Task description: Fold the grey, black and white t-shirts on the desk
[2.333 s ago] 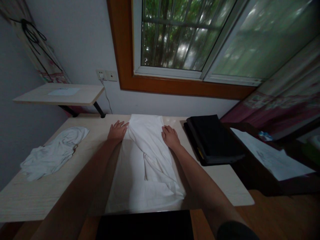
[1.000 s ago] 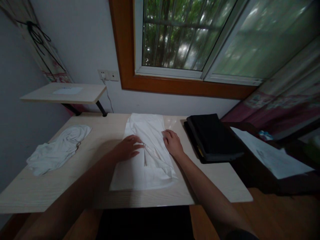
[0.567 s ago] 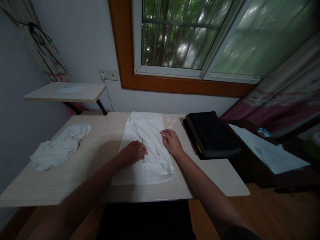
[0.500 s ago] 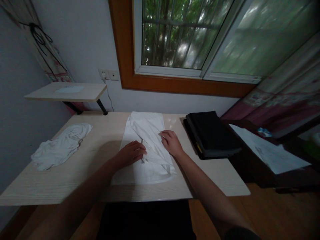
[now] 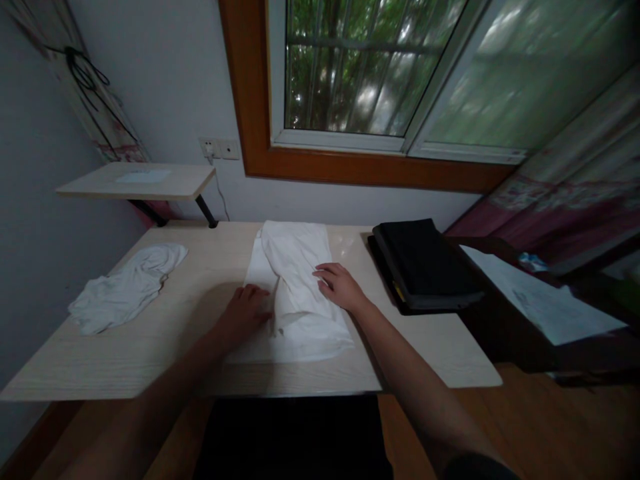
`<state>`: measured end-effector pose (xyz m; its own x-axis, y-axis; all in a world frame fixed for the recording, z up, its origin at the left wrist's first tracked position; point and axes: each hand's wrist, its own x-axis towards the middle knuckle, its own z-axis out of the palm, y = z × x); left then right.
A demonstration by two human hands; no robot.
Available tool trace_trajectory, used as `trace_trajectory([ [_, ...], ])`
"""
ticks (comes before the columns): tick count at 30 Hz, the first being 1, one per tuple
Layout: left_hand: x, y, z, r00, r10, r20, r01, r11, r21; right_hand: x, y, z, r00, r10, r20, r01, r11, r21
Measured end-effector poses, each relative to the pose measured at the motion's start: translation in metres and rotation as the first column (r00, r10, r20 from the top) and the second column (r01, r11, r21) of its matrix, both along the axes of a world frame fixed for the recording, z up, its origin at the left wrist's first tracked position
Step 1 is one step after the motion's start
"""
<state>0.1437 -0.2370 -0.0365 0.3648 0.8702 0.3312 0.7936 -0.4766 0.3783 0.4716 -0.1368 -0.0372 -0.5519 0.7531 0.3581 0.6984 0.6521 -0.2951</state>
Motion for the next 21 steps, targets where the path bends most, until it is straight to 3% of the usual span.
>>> trace_trajectory([
  [3,0.007,-0.008,-0.004,0.994,0.029,-0.105,-0.029,1.0,-0.004,0.0,0.0,0.0,1.0,0.0,-0.018,0.0,1.0,0.002],
  [9,0.036,-0.025,-0.003,0.997,0.056,-0.05,-0.058,0.997,-0.05,0.0,0.001,-0.001,1.0,-0.01,-0.012,0.01,1.0,-0.015],
  [15,0.06,-0.028,0.0,0.997,0.062,-0.046,-0.061,0.998,0.025,0.001,0.001,-0.002,1.0,0.002,-0.027,-0.002,1.0,0.014],
  [21,0.065,-0.025,0.002,0.993,0.093,0.069,-0.084,0.988,-0.132,0.002,0.005,-0.007,0.996,0.044,-0.073,-0.041,0.998,0.047],
])
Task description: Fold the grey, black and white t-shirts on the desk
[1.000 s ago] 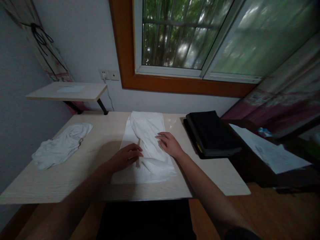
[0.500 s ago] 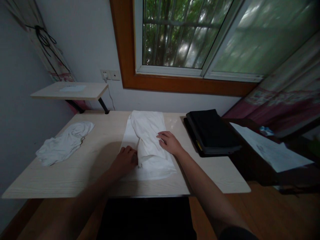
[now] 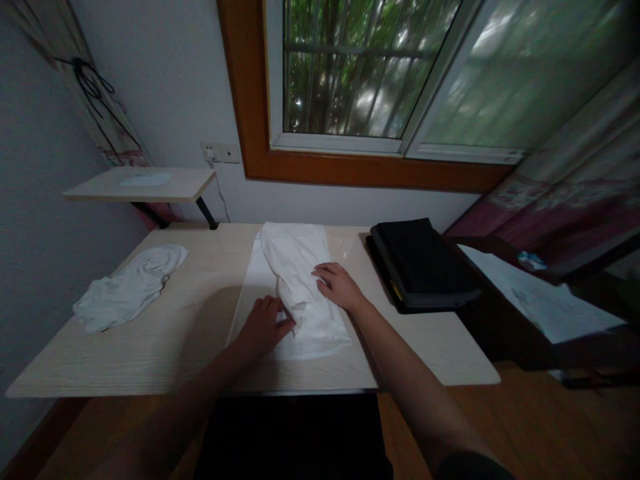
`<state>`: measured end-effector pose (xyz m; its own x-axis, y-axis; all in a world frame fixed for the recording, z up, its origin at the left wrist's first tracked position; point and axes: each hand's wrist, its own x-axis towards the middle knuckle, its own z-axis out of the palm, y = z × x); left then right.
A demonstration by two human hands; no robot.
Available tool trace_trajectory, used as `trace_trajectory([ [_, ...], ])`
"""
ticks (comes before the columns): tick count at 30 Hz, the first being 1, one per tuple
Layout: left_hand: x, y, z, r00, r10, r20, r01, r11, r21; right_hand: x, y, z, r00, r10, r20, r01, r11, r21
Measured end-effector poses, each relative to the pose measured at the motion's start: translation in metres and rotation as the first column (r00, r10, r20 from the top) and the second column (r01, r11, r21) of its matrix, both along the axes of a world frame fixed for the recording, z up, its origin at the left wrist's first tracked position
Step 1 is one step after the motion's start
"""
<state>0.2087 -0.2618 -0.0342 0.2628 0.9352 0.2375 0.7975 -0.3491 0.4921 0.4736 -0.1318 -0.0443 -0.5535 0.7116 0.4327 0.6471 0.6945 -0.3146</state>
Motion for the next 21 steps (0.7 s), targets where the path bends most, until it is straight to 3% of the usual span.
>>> trace_trajectory([
  [6,0.003,0.007,0.008,0.929,0.061,0.365,0.05,0.957,-0.285,0.001,0.003,-0.005,0.999,0.033,-0.034,-0.032,0.999,0.035],
  [10,0.009,0.013,0.006,0.845,0.128,0.52,0.09,0.923,-0.373,0.001,0.003,-0.003,0.999,0.031,-0.038,-0.029,0.999,0.033],
  [16,0.013,0.02,0.0,0.676,0.327,0.661,0.067,0.865,-0.497,0.001,0.003,-0.003,0.999,0.028,-0.043,-0.027,0.999,0.028],
  [21,-0.001,0.008,0.016,0.614,0.322,0.721,0.115,0.867,-0.485,0.002,0.003,-0.003,0.999,0.032,-0.044,-0.031,0.999,0.032],
])
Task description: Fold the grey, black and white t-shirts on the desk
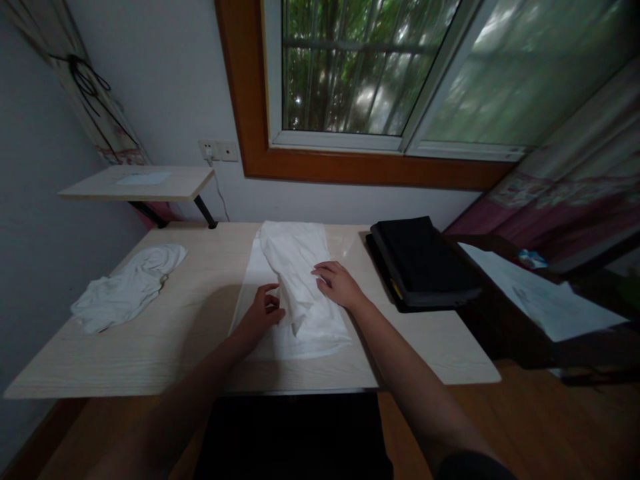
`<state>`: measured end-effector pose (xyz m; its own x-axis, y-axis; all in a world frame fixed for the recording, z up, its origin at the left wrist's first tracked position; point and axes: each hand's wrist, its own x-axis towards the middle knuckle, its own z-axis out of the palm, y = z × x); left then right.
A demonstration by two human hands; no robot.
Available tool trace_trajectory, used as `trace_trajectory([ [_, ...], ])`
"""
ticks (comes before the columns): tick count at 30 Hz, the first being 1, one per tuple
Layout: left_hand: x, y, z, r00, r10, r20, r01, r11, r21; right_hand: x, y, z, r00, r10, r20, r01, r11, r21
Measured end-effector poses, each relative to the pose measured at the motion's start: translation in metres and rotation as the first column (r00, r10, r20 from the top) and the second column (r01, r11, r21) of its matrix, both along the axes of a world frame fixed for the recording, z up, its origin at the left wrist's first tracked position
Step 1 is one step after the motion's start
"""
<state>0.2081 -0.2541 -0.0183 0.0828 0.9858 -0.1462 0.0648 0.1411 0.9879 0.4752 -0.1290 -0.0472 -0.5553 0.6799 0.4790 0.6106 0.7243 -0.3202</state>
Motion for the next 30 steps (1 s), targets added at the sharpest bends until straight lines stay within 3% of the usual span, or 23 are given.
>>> trace_trajectory([
  [7,-0.055,-0.024,0.026,0.998,0.059,-0.006,-0.058,0.993,0.106,0.0,0.003,-0.003,1.0,0.01,-0.006,-0.01,1.0,-0.001],
  [10,-0.082,-0.035,0.032,0.994,0.044,-0.101,-0.031,0.992,0.121,0.0,0.003,-0.005,1.0,0.006,-0.007,-0.006,1.0,-0.006],
  [14,-0.104,-0.047,0.034,0.953,-0.168,-0.252,0.162,0.986,-0.047,0.002,0.002,-0.004,1.0,0.02,-0.015,-0.02,1.0,-0.006],
  [17,-0.11,-0.051,0.03,0.868,-0.38,-0.32,0.326,0.922,-0.209,0.002,0.001,0.0,0.999,0.032,-0.023,-0.032,0.999,0.002],
  [22,-0.116,-0.045,0.019,0.804,-0.446,-0.394,0.388,0.895,-0.222,-0.007,-0.017,0.011,0.99,0.114,-0.088,-0.113,0.994,0.011],
  [26,-0.121,-0.04,0.016,0.804,-0.422,-0.42,0.374,0.907,-0.195,-0.011,-0.053,0.027,0.962,0.256,-0.096,-0.268,0.951,-0.154],
  [30,-0.119,-0.039,0.018,0.833,-0.409,-0.372,0.36,0.912,-0.198,0.006,-0.09,0.046,0.948,0.296,-0.114,-0.315,0.844,-0.434],
])
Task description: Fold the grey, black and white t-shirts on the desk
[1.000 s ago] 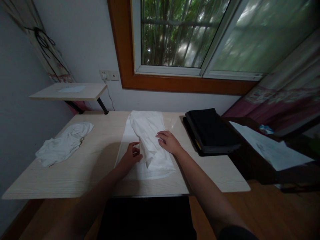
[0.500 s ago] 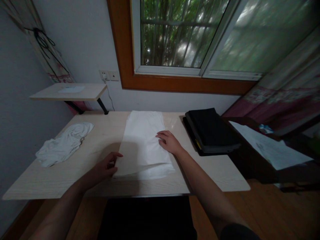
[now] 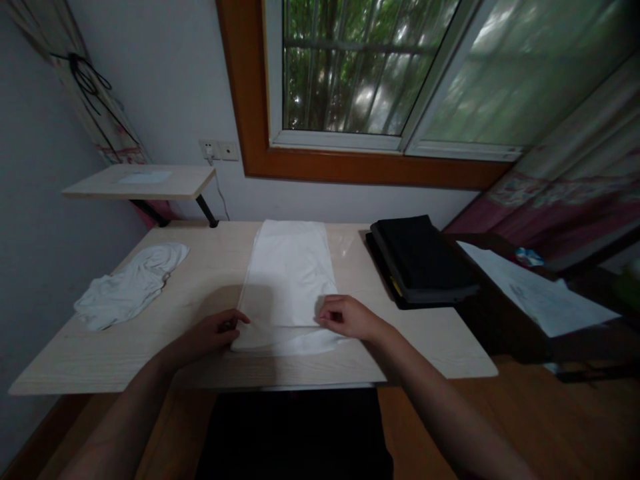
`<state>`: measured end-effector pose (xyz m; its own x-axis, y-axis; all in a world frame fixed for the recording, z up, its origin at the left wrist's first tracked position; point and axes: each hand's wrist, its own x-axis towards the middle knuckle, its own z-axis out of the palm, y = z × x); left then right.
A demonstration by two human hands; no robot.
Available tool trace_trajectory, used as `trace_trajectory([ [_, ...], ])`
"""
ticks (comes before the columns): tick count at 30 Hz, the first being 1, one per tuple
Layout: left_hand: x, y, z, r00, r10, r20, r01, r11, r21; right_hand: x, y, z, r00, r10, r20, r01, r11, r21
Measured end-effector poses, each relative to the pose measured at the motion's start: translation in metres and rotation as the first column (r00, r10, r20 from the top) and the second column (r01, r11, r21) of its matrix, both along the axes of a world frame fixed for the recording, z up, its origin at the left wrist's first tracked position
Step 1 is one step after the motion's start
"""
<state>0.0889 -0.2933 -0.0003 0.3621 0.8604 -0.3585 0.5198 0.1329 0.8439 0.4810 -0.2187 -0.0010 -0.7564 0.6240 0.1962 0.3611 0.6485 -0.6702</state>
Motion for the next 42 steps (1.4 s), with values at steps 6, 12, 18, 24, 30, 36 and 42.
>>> trace_trajectory([
  [6,0.006,0.001,0.001,1.0,-0.003,0.02,0.003,1.0,-0.009,0.04,-0.026,0.002,0.992,-0.032,0.12,0.06,0.969,-0.238],
  [12,0.005,0.004,-0.002,0.997,-0.063,-0.036,0.064,0.998,0.02,0.054,-0.041,-0.004,0.982,-0.1,0.162,0.143,0.951,-0.275],
  [18,0.005,0.002,0.003,0.998,-0.054,0.029,0.056,0.997,-0.05,0.05,-0.049,0.011,0.98,-0.197,0.028,0.198,0.96,-0.196],
  [24,0.004,0.001,0.001,0.997,-0.05,0.053,0.053,0.997,-0.06,0.044,-0.063,0.013,0.929,-0.361,0.077,0.334,0.735,-0.59],
  [30,0.0,0.002,0.003,0.996,-0.085,-0.005,0.084,0.994,-0.062,0.053,-0.072,0.008,0.963,-0.253,0.09,0.24,0.663,-0.709],
  [36,-0.004,0.006,0.017,0.975,-0.214,-0.053,0.202,0.965,-0.167,0.059,-0.051,0.005,0.979,-0.198,0.041,0.187,0.808,-0.559],
  [42,-0.003,0.035,0.018,0.987,-0.013,-0.158,0.038,0.987,0.157,0.031,-0.01,0.002,0.941,-0.338,0.03,0.339,0.936,-0.098],
])
